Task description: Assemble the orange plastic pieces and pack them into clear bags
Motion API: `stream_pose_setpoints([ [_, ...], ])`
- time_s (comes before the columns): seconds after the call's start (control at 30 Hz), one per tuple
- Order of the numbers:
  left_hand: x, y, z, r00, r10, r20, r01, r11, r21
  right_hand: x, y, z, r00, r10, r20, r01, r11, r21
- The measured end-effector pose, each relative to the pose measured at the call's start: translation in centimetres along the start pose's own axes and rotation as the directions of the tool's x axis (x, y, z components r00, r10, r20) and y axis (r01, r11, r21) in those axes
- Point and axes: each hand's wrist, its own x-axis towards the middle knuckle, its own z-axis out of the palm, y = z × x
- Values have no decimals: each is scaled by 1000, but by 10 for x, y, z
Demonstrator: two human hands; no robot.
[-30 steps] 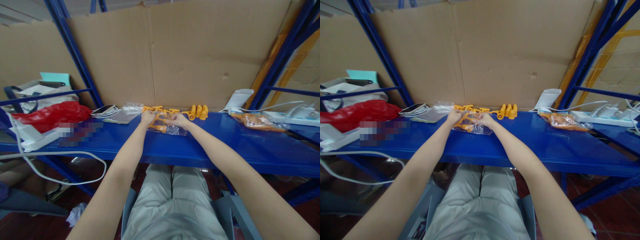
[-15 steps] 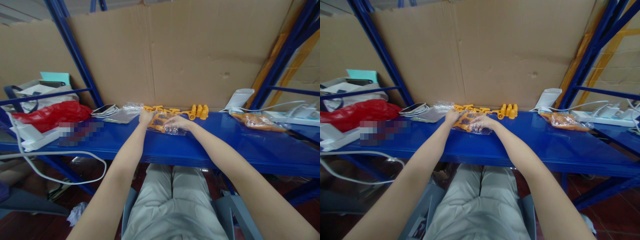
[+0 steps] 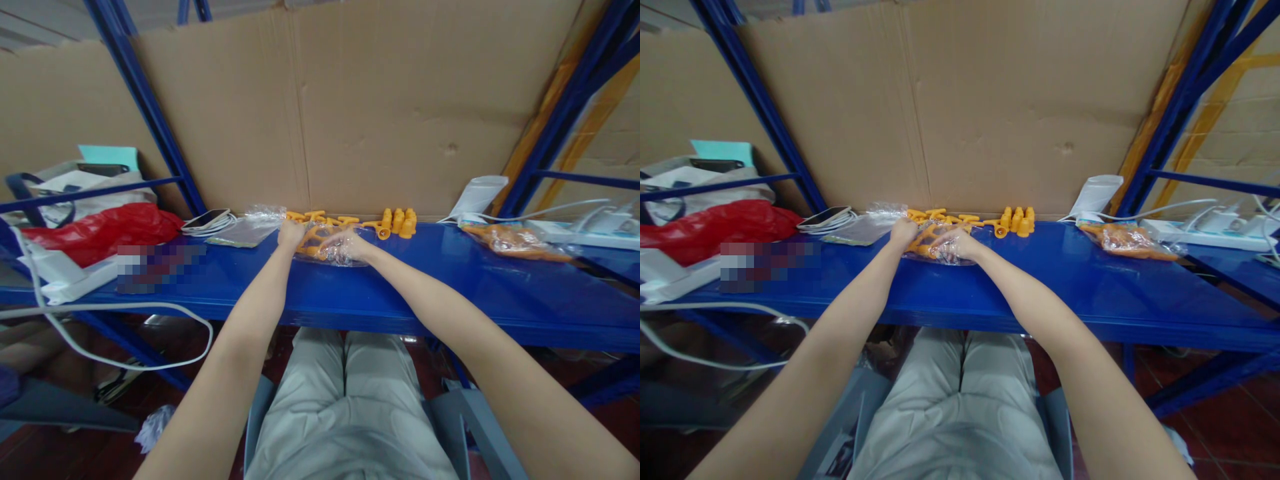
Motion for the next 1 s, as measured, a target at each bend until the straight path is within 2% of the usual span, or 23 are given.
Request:
stream_pose_setpoints([
  [0.1,-1,0,1,999,-33,-35,33,999,-12,4,5,2,998,-60,3,60,998,-12],
  [0.3,-3,2,1,999,-31,-33,30,1000,-8,3,14,4,1000,18,-19,-17,997,75],
  [0.47,-6,3,0,999,-21,-48,23,999,42,4,13,5,995,86,-42,-84,995,62],
  [0.6,-8,7,5,989,119,-88,-111,990,83,3,10,5,995,100,-19,-98,993,60],
  [0.77,-9,13,15,945,317,-83,-313,948,55,0,3,5,998,67,16,-68,995,74],
  [1.0,-10,16,23,911,409,-48,-405,912,70,-2,-3,6,992,123,23,-125,984,125],
])
